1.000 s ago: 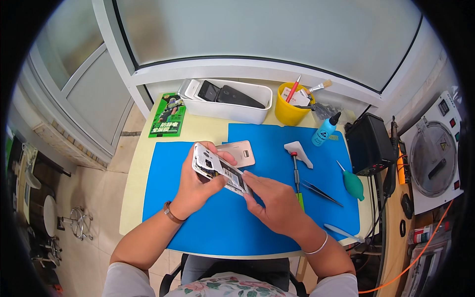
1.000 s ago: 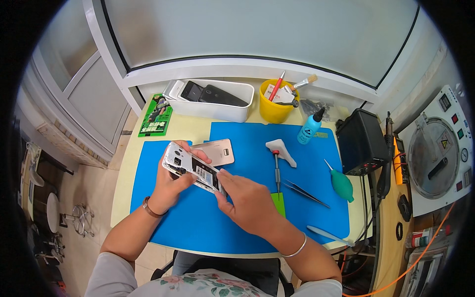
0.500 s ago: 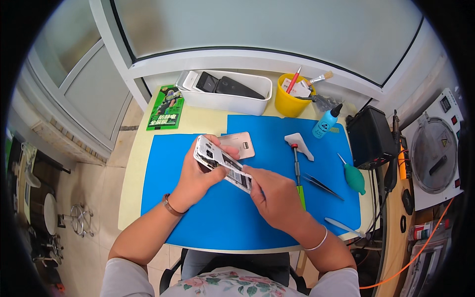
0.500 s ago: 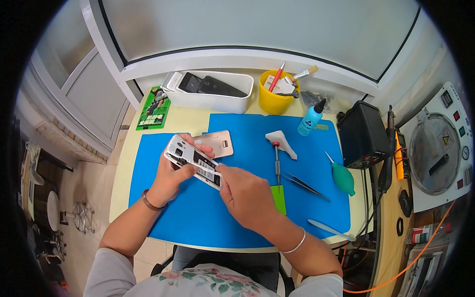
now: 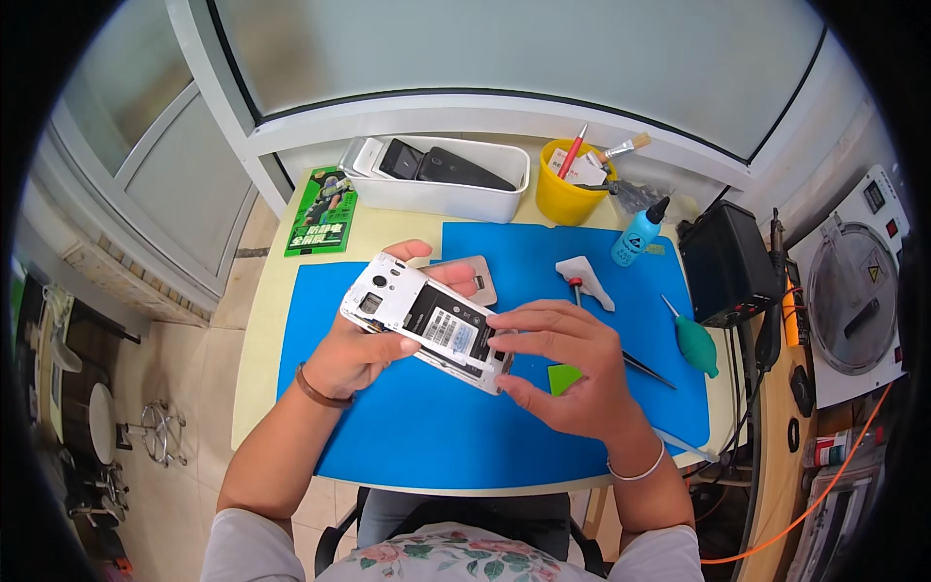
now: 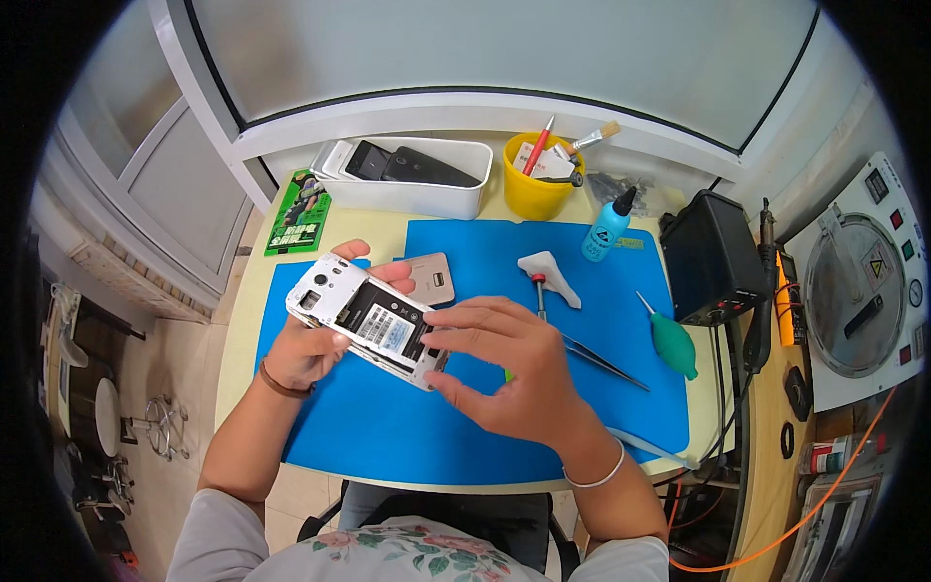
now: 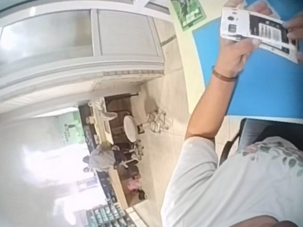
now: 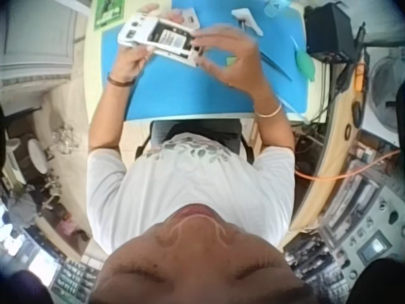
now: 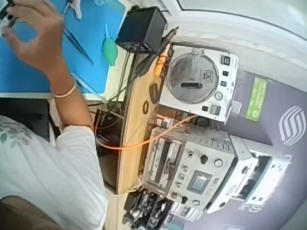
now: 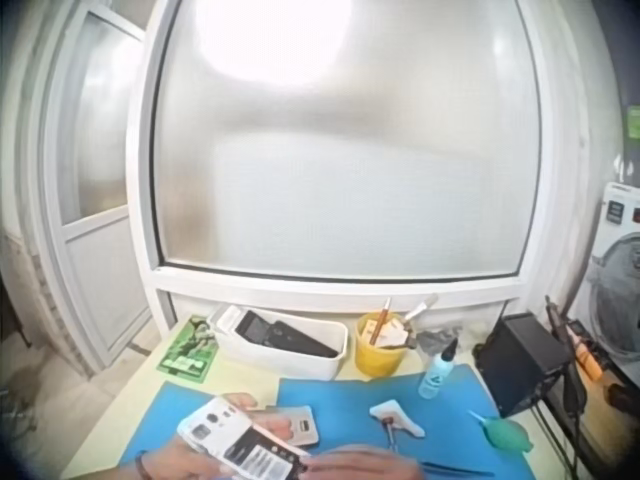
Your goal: The person disassembles a white smartphone on a blue mat, removes the back cover and battery, and uses a screwdriver and tweezers to adjust internal components. The person then reassembles the phone by placing the battery and back cover back into position.
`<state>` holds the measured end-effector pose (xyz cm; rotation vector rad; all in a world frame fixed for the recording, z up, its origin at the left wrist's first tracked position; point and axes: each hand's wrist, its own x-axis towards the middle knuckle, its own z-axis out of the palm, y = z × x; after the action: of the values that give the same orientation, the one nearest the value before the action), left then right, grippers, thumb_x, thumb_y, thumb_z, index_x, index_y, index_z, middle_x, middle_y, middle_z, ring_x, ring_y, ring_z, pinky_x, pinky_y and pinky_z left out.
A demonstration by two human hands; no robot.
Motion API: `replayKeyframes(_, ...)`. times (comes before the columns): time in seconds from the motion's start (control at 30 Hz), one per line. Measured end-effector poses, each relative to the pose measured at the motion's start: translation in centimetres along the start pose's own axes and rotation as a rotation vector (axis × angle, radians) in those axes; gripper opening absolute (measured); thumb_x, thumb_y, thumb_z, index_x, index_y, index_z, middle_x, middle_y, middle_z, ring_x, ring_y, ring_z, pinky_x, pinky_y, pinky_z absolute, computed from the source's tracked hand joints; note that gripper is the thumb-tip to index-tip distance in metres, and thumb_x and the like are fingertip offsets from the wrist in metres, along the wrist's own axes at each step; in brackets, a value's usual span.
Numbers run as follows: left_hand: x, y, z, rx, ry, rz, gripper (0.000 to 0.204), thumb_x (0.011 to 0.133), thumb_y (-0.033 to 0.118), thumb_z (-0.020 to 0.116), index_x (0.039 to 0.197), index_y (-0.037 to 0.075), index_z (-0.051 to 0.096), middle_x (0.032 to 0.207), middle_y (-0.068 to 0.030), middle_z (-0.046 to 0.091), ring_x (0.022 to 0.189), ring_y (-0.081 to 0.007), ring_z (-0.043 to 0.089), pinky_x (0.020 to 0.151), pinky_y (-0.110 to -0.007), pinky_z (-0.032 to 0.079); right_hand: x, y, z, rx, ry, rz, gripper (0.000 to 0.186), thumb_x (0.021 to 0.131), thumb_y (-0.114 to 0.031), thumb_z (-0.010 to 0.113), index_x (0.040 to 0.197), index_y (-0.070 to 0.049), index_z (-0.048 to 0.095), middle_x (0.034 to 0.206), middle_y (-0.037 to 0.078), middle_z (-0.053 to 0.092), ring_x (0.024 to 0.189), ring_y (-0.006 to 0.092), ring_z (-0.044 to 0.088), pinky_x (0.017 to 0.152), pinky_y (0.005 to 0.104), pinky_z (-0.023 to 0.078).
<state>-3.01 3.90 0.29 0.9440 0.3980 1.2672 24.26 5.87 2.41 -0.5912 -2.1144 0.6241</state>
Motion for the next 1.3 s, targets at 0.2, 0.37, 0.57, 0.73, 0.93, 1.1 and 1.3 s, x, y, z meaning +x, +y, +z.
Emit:
replayKeyframes(0.2,0.1,0.3,-0.3,-0.029,-0.038,0.005,0.101,0.082,0.001,0.085,0.166,0.010,0.030,0.160,-0.0330,0.052,0.152,-0.0446,0.051,0.118,-0.058,0.052,0.2,-0.8,-0.6,-0.039,-0.043,-0.128,0.039,0.073,-0.017,0.096,0.111,-0.015,0.085,0.122,0.006,0.080,0.112,0.0262,0.071,0.084,0.0375,0.060)
replayKeyframes(0.37,0.2,0.0,-0.8,-0.018,-0.067,-0.005,0.102,0.079,-0.002,0.086,0.165,0.008,0.032,0.156,-0.0314,0.057,0.146,-0.0442,0.057,0.118,-0.057,0.052,-0.1,-0.9,-0.1,-0.107,-0.129,-0.154,0.041,0.072,-0.018,0.098,0.111,-0.016,0.083,0.120,0.004,0.077,0.110,0.0255,0.069,0.075,0.0382,0.058)
replayKeyframes(0.57,0.4,-0.1,-0.8,0.055,-0.065,-0.045,0.104,0.075,0.003,0.091,0.164,0.004,0.036,0.149,-0.0300,0.063,0.144,-0.0423,0.060,0.118,-0.054,0.052,-0.3,-0.8,0.1,-0.135,-0.199,-0.170,0.039,0.075,-0.018,0.096,0.109,-0.012,0.077,0.118,0.006,0.076,0.112,0.0249,0.068,0.080,0.0383,0.058)
replayKeyframes(0.73,0.5,-0.2,-0.7,0.033,-0.055,-0.099,0.103,0.073,0.007,0.094,0.161,0.003,0.041,0.146,-0.0304,0.066,0.141,-0.0409,0.063,0.117,-0.053,0.053,-0.5,-0.7,0.2,-0.083,-0.242,-0.168,0.041,0.077,-0.019,0.094,0.112,-0.011,0.074,0.118,0.008,0.076,0.113,0.0272,0.068,0.086,0.0391,0.057)
replayKeyframes(0.93,0.6,-0.4,-0.8,-0.024,-0.099,-0.182,0.095,0.078,0.016,0.093,0.157,0.001,0.045,0.145,-0.0318,0.066,0.135,-0.0397,0.068,0.113,-0.051,0.056,-0.3,-0.9,0.6,0.033,-0.289,-0.144,0.036,0.077,-0.027,0.094,0.104,-0.012,0.075,0.112,0.006,0.077,0.107,0.0281,0.071,0.084,0.0390,0.058)
replayKeyframes(1.1,0.6,-0.9,-0.8,-0.027,-0.111,-0.211,0.078,0.085,0.022,0.090,0.149,0.001,0.050,0.141,-0.0322,0.068,0.130,-0.0379,0.071,0.109,-0.049,0.060,-0.6,-1.1,1.0,0.053,-0.300,-0.128,0.036,0.082,-0.033,0.091,0.105,-0.012,0.073,0.108,0.006,0.075,0.105,0.0281,0.070,0.085,0.0389,0.057)
replayKeyframes(1.3,0.5,-1.1,-1.0,-0.001,-0.119,-0.212,0.078,0.087,0.026,0.090,0.149,0.001,0.050,0.138,-0.0324,0.069,0.127,-0.0368,0.073,0.106,-0.046,0.062,-0.7,-1.0,1.2,0.121,-0.306,-0.131,0.039,0.087,-0.040,0.086,0.106,-0.010,0.070,0.107,0.008,0.073,0.101,0.0278,0.069,0.081,0.0385,0.055)
